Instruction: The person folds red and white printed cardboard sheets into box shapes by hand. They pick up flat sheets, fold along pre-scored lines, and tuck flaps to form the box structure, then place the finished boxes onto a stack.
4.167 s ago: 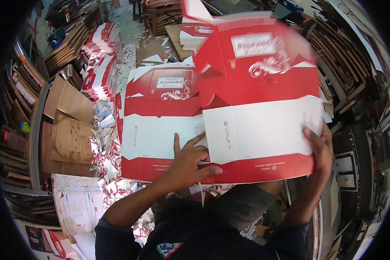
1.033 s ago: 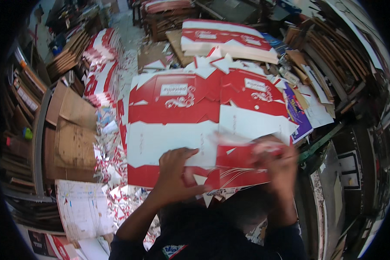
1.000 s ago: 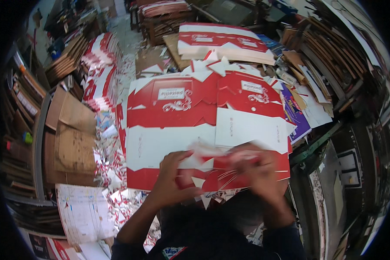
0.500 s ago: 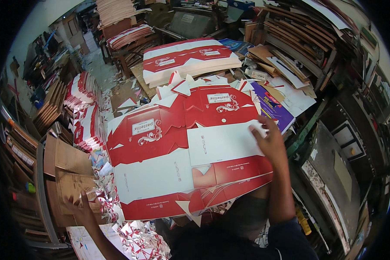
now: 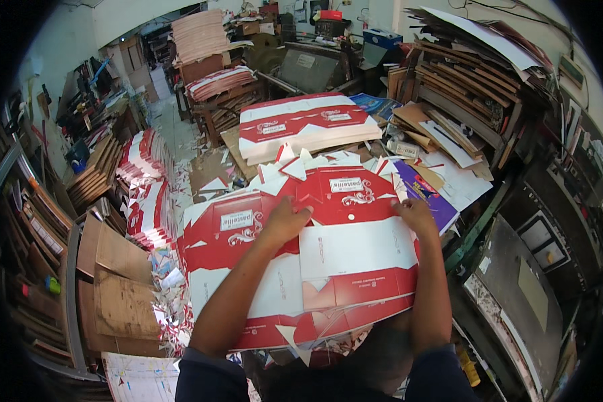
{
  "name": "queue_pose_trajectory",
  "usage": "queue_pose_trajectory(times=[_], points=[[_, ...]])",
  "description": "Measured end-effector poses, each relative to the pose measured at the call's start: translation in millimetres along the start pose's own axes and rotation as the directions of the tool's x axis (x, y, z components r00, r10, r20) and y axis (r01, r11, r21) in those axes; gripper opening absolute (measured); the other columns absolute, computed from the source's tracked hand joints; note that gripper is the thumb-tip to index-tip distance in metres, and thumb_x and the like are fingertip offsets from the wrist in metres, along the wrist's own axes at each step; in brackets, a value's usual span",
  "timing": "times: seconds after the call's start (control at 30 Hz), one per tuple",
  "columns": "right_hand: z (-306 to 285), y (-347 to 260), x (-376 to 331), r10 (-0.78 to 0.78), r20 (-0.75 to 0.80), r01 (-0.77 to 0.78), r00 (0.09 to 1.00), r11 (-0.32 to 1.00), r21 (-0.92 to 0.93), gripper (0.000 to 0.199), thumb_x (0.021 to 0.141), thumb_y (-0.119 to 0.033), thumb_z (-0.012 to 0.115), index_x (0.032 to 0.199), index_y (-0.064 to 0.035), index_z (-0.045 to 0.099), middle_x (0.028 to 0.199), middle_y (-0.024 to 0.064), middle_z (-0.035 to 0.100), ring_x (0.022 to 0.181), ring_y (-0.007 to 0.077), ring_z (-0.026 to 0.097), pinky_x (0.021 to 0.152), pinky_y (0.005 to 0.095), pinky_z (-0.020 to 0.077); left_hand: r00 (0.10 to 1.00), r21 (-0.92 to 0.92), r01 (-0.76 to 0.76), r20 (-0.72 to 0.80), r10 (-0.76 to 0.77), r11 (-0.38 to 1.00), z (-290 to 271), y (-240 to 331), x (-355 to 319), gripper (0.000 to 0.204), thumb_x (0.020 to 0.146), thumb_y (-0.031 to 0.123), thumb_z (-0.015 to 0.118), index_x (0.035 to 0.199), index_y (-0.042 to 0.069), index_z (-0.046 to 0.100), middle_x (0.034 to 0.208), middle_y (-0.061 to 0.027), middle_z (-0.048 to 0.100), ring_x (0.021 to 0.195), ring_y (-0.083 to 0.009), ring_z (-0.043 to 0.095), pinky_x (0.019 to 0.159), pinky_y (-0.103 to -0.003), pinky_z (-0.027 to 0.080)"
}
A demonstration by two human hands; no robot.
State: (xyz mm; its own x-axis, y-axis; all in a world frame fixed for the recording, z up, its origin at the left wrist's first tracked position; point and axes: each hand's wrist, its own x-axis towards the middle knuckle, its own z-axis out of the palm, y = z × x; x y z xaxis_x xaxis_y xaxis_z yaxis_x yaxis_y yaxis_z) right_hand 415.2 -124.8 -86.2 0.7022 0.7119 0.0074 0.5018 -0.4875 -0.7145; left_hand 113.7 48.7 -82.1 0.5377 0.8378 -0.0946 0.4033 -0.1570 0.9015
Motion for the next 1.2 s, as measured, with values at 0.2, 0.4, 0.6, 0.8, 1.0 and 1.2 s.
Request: queue_pose_trajectory(times=[0.2,0.4,0.6,0.8,1.0,1.2], points=[[0.6,15.3,17.1,-0.025,-0.248,0.025,0.969,1.000,-0.005,0.041,0.083,-0.031,0.077,0.097,0.0057,0.068,0.091,0.0213,0.071,0.082,0.0299,0.070,0.076,0.0391,0.0535,0.995,-0.301,0.101,0.009,-0.103,0.948,17.1,19.9,29.7,0.063,0.091,0.027,0.070,0.136,-0.009,0.045,0.123,-0.0221,0.063,0.112,-0.0275,0.064,0.093,-0.037,0.052],[-36.9,-26.3,-29.7,-0.053,-0.138,0.143,0.989,0.564,0.814,0.021,0.091,-0.016,0.070,0.102,0.0002,0.063,0.097,0.0106,0.071,0.081,0.0147,0.067,0.075,0.0286,0.0530,0.982,-0.620,0.069,0.179,0.056,0.782,6.7,43.4,-1.9,0.050,0.089,0.018,0.073,0.129,-0.004,0.052,0.105,-0.0116,0.068,0.085,-0.0172,0.068,0.077,-0.032,0.057],[-110.3,-99.6,-85.2,-0.300,-0.333,0.418,0.894,0.288,0.862,0.028,0.094,-0.013,0.068,0.114,0.0016,0.056,0.105,0.0112,0.069,0.093,0.0159,0.067,0.088,0.0290,0.0525,0.917,-0.706,-0.346,-0.113,0.383,0.618,-33.8,150.4,-81.9,0.036,0.091,0.011,0.072,0.122,0.004,0.056,0.101,-0.0084,0.069,0.076,-0.0138,0.067,0.061,-0.028,0.057],[-117.2,-108.2,-105.4,-0.486,-0.324,0.490,0.812,0.265,0.830,0.043,0.090,-0.017,0.074,0.123,0.0016,0.054,0.117,0.0097,0.066,0.108,0.0167,0.063,0.099,0.0312,0.0465,0.926,-0.604,-0.368,-0.170,0.337,0.707,-57.6,140.9,-118.5,0.037,0.090,0.013,0.075,0.121,0.004,0.057,0.100,-0.0041,0.068,0.088,-0.0111,0.066,0.067,-0.027,0.057],[-111.2,-82.6,-120.5,-0.299,-0.319,0.416,0.900,0.363,0.834,0.054,0.081,-0.012,0.080,0.127,0.0027,0.056,0.115,0.0123,0.070,0.100,0.0203,0.069,0.092,0.0349,0.0535,0.832,-0.415,-0.552,-0.218,0.510,0.723,-6.1,118.0,-136.2,0.038,0.089,0.017,0.078,0.118,0.001,0.060,0.102,-0.0045,0.069,0.093,-0.0110,0.064,0.085,-0.027,0.051],[-137.9,-98.1,-141.6,-0.353,-0.486,0.595,0.800,0.353,0.722,0.047,0.083,-0.012,0.075,0.125,0.0023,0.059,0.114,0.0122,0.070,0.100,0.0198,0.068,0.094,0.0340,0.0517,0.780,-0.497,-0.599,-0.187,0.597,0.628,-14.3,135.5,-133.5,0.040,0.090,0.015,0.077,0.122,0.001,0.057,0.108,-0.0070,0.069,0.098,-0.0127,0.065,0.088,-0.029,0.053]])
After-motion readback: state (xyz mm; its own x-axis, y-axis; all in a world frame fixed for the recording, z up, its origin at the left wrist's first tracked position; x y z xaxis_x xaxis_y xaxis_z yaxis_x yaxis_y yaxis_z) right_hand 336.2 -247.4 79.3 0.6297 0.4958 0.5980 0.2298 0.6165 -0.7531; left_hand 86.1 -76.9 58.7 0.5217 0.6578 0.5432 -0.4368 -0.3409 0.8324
